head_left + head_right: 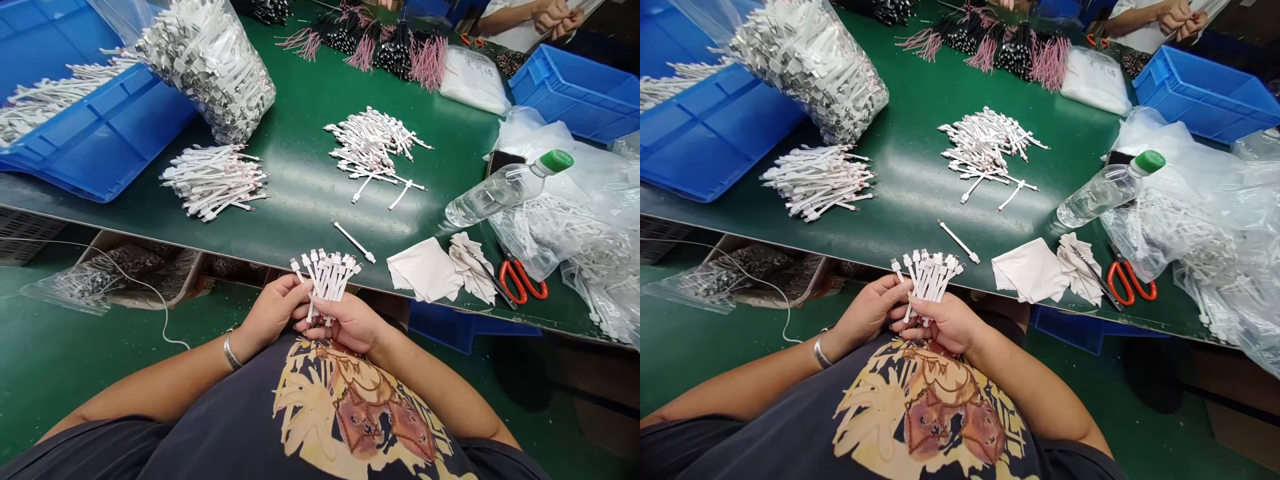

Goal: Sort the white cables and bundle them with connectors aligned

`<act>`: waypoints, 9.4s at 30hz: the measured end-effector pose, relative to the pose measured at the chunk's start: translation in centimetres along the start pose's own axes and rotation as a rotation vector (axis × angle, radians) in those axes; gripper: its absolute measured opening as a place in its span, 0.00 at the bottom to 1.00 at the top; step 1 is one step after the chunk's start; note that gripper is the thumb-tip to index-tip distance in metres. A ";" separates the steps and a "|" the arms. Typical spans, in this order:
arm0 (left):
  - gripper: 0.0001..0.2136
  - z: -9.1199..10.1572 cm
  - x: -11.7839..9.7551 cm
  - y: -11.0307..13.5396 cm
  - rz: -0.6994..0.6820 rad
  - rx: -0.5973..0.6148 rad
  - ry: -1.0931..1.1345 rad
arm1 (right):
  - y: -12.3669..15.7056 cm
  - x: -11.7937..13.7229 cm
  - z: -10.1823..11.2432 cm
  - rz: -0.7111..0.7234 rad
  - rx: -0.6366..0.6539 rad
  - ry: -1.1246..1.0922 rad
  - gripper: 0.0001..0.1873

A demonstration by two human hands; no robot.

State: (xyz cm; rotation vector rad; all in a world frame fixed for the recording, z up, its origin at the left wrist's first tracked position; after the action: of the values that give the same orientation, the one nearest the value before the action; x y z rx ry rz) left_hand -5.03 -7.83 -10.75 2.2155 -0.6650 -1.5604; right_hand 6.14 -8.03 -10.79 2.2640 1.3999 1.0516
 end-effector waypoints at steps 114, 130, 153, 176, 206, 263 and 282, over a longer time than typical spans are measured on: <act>0.11 -3.7 -11.2 -4.4 -0.402 0.251 -0.846 | 0.4 0.7 0.6 0.012 0.108 -0.019 0.24; 0.10 -5.6 -15.5 -8.7 -0.503 0.081 -0.297 | 0.1 0.5 0.7 0.019 0.106 -0.025 0.18; 0.06 -12.1 -10.0 -5.2 -0.926 0.648 -1.664 | 0.0 0.6 0.6 0.008 0.084 -0.007 0.20; 0.13 -11.7 -14.1 -11.1 -0.451 0.267 -0.898 | 0.2 0.7 0.4 0.004 0.125 0.003 0.22; 0.13 -3.0 -1.4 -0.6 0.061 0.128 -0.355 | -0.2 -0.2 1.3 0.025 0.096 -0.019 0.25; 0.17 -3.1 -0.5 -0.9 0.269 0.358 -0.087 | 0.7 0.2 0.7 0.061 0.271 0.024 0.26; 0.15 -2.8 -1.4 -0.4 0.209 0.386 -0.027 | 1.0 0.1 0.6 0.058 0.258 0.039 0.24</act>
State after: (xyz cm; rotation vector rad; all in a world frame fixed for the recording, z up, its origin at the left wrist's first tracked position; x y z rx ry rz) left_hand -2.73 -6.67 -8.91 2.2945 -1.2542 -1.4538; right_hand 7.22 -8.37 -10.58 2.4898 1.5746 0.9873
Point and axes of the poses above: each hand's wrist, its own y-axis away from the middle knuckle, its own z-axis out of the back of the hand, x = y × z, the point moved 5 cm from there along -y, towards the middle knuckle, and after that the axes turned 2 degrees about -x, right-handed, at the moved point
